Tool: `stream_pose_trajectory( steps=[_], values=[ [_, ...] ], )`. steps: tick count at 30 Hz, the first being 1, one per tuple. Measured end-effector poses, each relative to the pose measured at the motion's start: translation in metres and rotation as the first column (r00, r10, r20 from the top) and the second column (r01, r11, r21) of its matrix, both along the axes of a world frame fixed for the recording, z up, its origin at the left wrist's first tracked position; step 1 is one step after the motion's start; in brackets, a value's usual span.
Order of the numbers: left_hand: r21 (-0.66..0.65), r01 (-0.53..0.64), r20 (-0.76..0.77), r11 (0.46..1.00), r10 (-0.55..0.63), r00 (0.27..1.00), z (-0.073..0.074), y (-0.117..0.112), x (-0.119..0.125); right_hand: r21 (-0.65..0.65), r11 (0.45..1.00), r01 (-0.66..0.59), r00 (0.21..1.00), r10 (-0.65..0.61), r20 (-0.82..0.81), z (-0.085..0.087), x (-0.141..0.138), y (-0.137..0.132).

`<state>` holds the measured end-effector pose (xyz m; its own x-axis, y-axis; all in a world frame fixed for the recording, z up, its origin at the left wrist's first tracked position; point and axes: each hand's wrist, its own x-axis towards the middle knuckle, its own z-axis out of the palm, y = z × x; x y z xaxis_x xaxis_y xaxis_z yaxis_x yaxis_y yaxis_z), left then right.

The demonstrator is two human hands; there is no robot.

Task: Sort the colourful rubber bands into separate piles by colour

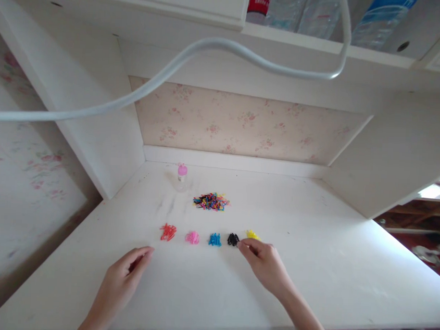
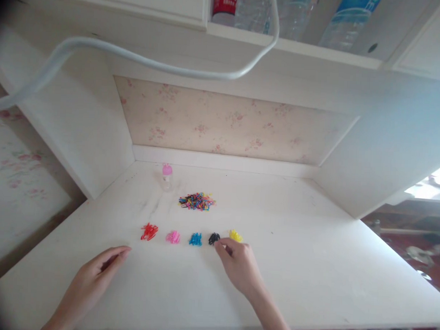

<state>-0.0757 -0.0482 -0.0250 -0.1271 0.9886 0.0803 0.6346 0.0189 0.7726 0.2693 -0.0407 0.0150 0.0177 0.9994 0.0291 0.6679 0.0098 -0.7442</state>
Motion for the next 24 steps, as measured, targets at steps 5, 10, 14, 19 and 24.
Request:
stream_pose_trajectory(
  steps=[5, 10, 14, 19, 24],
  values=[
    [0.063, 0.048, -0.019, 0.997, -0.047, 0.999, -0.003, 0.001, 0.002, -0.081, 0.996, -0.044, 0.878, 0.077, 0.472, 0.017, -0.013, 0.071],
    [0.091, 0.085, -0.027, 0.992, -0.083, 0.996, -0.005, -0.001, 0.002, -0.116, 0.993, -0.024, 0.822, 0.086, 0.562, 0.001, -0.019, 0.119],
    [0.077, 0.098, -0.016, 0.992, -0.097, 0.995, -0.006, 0.0, 0.001, -0.139, 0.988, -0.068, 0.804, 0.137, 0.578, -0.007, -0.022, 0.133],
    [0.076, 0.103, -0.034, 0.992, -0.101, 0.994, -0.004, 0.0, 0.002, -0.133, 0.982, -0.132, 0.793, 0.185, 0.58, -0.01, -0.02, 0.137],
    [0.053, 0.115, -0.036, 0.992, -0.113, 0.993, -0.004, 0.001, 0.002, -0.127, 0.973, -0.194, 0.798, 0.232, 0.556, -0.011, -0.011, 0.134]
  ],
)
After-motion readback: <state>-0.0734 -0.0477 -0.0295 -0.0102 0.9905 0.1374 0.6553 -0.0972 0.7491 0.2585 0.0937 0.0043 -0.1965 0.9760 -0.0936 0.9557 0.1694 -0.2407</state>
